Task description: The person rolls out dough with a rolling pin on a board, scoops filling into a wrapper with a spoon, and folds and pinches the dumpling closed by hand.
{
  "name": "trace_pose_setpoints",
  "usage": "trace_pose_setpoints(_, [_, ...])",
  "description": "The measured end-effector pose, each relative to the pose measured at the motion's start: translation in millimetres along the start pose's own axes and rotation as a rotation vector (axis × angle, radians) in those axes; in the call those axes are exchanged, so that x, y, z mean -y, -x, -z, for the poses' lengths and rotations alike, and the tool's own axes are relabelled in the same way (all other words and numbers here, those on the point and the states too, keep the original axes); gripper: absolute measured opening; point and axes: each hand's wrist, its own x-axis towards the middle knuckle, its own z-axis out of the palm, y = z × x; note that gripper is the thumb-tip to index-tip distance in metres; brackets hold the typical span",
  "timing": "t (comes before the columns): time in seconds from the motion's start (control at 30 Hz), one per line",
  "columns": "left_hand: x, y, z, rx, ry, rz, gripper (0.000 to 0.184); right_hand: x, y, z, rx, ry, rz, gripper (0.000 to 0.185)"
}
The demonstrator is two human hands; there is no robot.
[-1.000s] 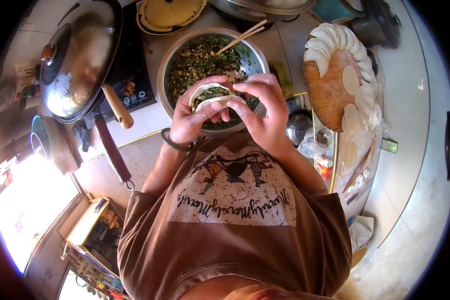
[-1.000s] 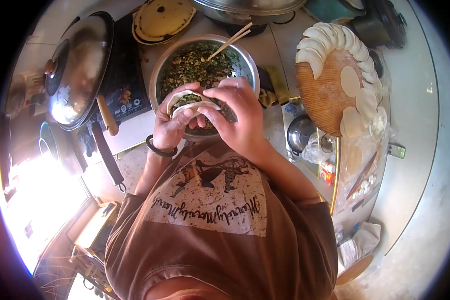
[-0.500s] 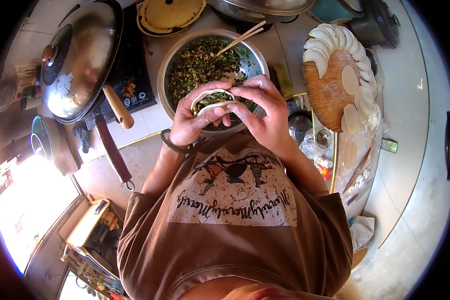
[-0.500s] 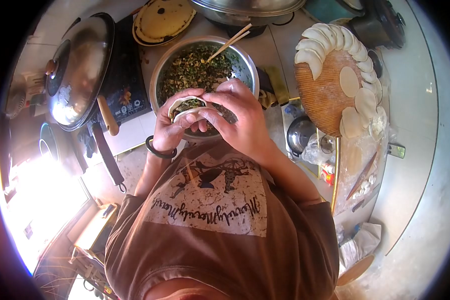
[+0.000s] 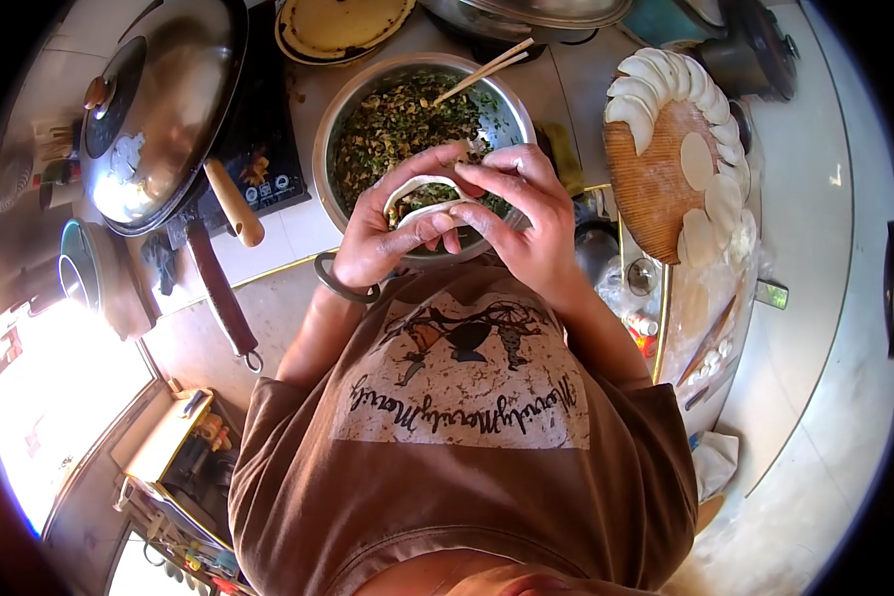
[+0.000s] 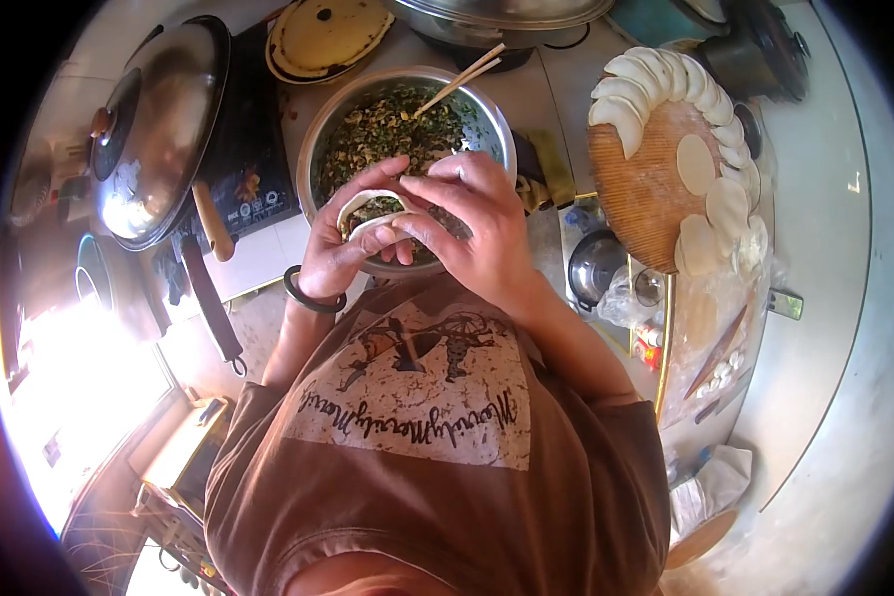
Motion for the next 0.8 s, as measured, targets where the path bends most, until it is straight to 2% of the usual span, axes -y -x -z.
trace_pose_setpoints(0.17, [-0.9,1.3,2.6,0.015,-0.005,0.052,0.065,-4.9,2.6,-2.4,0.005,0.020,0.058,0.021])
trace_pose_setpoints(0.27, [7.2,-0.6,1.5,0.012,-0.042,-0.048,0.065,-5.9,5.9,-5.0,-0.032,0.036,0.067,0.019])
trace_pose_setpoints(0.57, [-2.0,1.9,5.8,0.002,-0.237,0.048,0.057,1.9,-3.5,-0.2,0.028,0.042,0.112,0.017])
trace_pose_setpoints(0.67, [-0.2,1.8,4.3,0.018,-0.191,0.041,0.052,-4.9,-0.6,-2.8,0.045,0.005,0.126,0.018])
trace_pose_setpoints(0.8, [-9.4,1.5,0.0,0.037,-0.120,0.115,0.054,-9.1,3.5,-4.3,0.027,0.016,0.159,0.020])
